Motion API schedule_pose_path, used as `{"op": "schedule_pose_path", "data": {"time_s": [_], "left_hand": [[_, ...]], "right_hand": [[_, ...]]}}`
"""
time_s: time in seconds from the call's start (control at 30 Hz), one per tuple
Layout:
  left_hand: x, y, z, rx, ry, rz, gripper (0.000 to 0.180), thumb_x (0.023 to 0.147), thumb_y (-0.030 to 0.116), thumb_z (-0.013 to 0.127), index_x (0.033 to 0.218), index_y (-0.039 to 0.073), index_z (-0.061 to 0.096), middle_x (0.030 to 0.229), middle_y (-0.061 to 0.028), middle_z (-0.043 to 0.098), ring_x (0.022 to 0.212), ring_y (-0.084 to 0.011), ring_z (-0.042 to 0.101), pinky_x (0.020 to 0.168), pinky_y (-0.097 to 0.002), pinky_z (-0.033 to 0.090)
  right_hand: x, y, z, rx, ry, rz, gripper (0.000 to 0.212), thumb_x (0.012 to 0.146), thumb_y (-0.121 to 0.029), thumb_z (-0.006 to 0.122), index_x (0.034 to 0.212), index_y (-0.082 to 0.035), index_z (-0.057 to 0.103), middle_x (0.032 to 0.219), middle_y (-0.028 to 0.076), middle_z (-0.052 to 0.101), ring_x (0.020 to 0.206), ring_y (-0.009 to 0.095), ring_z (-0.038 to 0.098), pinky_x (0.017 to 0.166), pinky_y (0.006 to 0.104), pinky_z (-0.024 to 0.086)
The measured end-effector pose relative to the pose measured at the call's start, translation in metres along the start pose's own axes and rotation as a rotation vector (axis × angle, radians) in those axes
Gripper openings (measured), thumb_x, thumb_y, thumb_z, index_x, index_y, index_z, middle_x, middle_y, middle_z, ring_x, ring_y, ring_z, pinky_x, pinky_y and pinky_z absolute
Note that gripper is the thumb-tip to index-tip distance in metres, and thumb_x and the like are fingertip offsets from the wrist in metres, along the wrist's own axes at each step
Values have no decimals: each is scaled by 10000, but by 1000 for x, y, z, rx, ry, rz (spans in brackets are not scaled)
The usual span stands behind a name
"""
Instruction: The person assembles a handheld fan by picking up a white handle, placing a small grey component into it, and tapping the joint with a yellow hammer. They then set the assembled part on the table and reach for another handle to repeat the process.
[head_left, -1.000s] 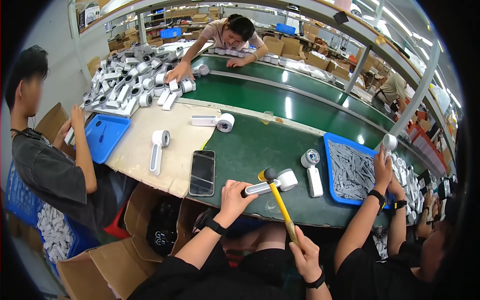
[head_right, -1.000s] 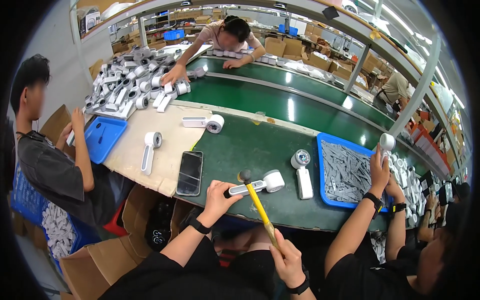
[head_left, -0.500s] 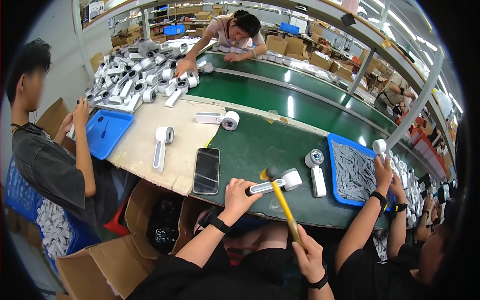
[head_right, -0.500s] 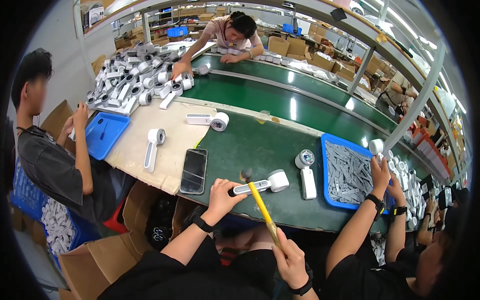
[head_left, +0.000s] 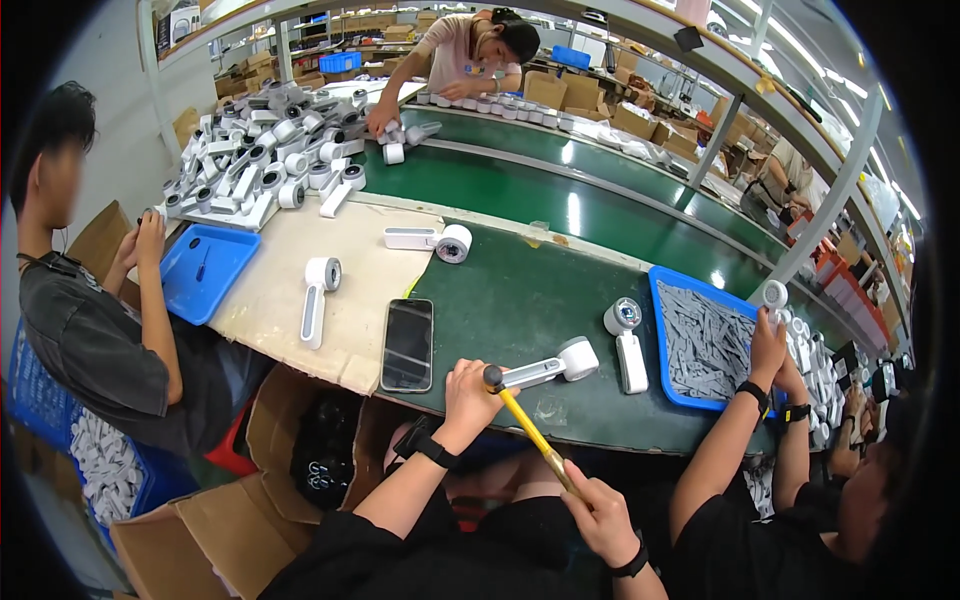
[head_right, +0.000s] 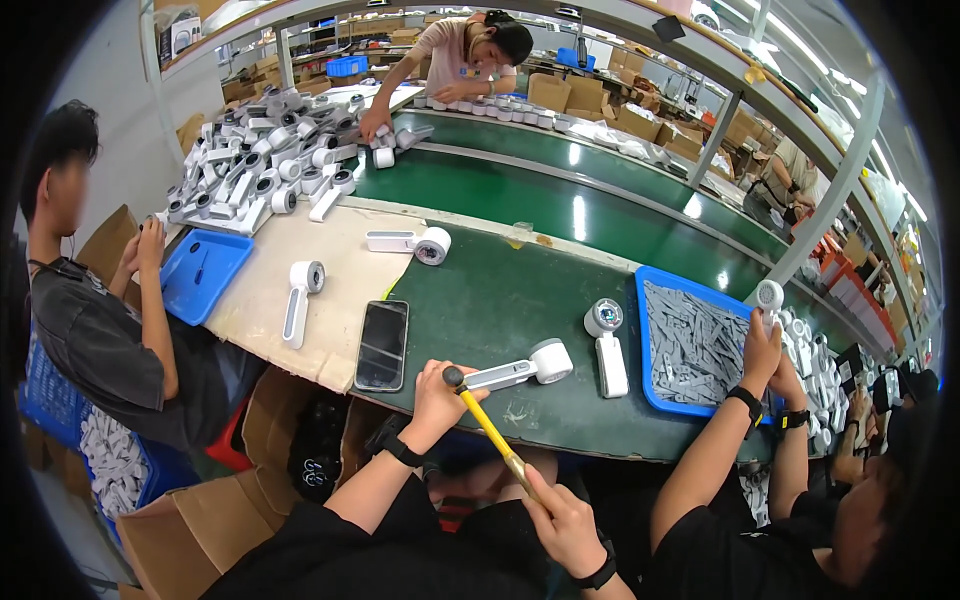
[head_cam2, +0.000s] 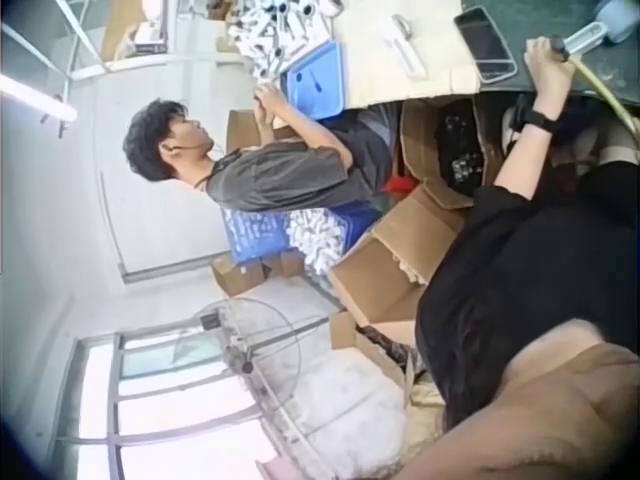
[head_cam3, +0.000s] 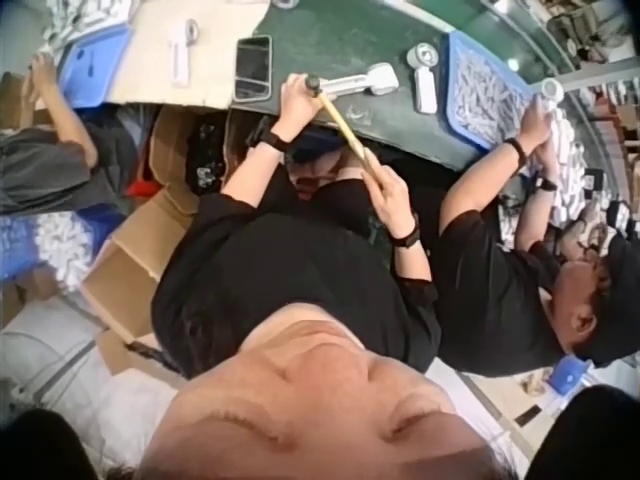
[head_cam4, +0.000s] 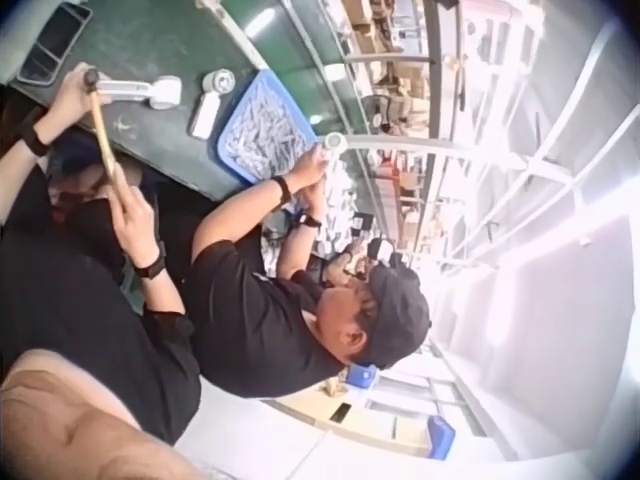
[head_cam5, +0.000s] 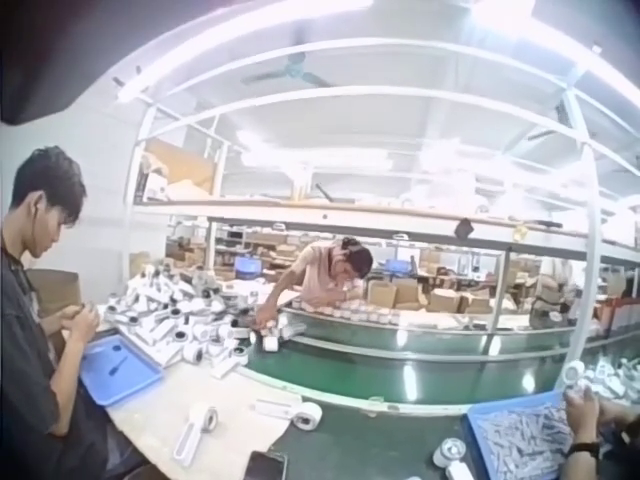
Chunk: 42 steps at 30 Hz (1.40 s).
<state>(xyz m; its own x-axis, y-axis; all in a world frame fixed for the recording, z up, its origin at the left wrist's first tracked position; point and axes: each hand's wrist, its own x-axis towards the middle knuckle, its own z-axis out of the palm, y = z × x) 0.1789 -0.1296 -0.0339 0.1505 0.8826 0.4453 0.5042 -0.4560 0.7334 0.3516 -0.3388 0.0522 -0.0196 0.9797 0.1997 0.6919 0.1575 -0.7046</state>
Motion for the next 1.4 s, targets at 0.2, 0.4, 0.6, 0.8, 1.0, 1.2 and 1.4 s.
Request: {"op": "schedule_pose_path", "data": {"time_s": [0.2,0.4,0.6,0.8,1.0,1.2,1.4], "left_hand": [[0,5,-3,21,-37,-3,275,666,261,848,877,125,735,820,-9,623,915,-247,563,802,-384,419],[0,3,-1,25,-12,2,267,670,255,845,884,137,739,806,1,620,916,-235,562,806,-379,409],[1,1,-1,26,-17,7,273,664,255,844,892,145,744,816,-1,625,910,-238,568,802,-381,413],[1,2,-1,46,-14,9,273,665,254,842,891,136,742,818,-8,629,910,-243,573,798,-386,420],[2,8,-2,38,-17,26,272,668,240,837,893,126,739,825,-34,648,928,-258,585,802,-398,442],[-1,8,-8,-347,-251,-200,349,817,225,795,1081,38,666,839,-53,663,705,-166,626,625,-323,495],[-7,1,-28,-1507,-614,-794,469,1037,407,458,1354,61,467,835,-69,607,604,-106,557,523,-225,465]], "right_hand": [[-6,6,-2,-14,55,149,513,855,7,677,1355,-22,569,721,103,533,632,182,531,617,295,439],[-7,6,-1,37,149,86,514,856,19,665,1358,-11,560,720,101,525,638,184,529,614,298,435],[-6,7,-12,11,246,60,501,871,33,624,1365,0,552,792,129,585,676,186,548,641,290,441],[-1,20,-17,-31,160,127,503,878,43,610,1373,23,526,756,113,539,657,183,517,640,290,432],[-4,36,-11,-12,202,102,505,877,15,630,1371,27,524,740,128,525,635,175,504,614,289,424],[-14,37,-15,258,288,158,532,901,28,595,1423,-17,507,746,-31,554,570,27,438,521,194,352],[-27,37,-14,219,269,178,535,894,29,605,1419,-19,513,713,-38,532,568,19,435,511,191,349]]}}
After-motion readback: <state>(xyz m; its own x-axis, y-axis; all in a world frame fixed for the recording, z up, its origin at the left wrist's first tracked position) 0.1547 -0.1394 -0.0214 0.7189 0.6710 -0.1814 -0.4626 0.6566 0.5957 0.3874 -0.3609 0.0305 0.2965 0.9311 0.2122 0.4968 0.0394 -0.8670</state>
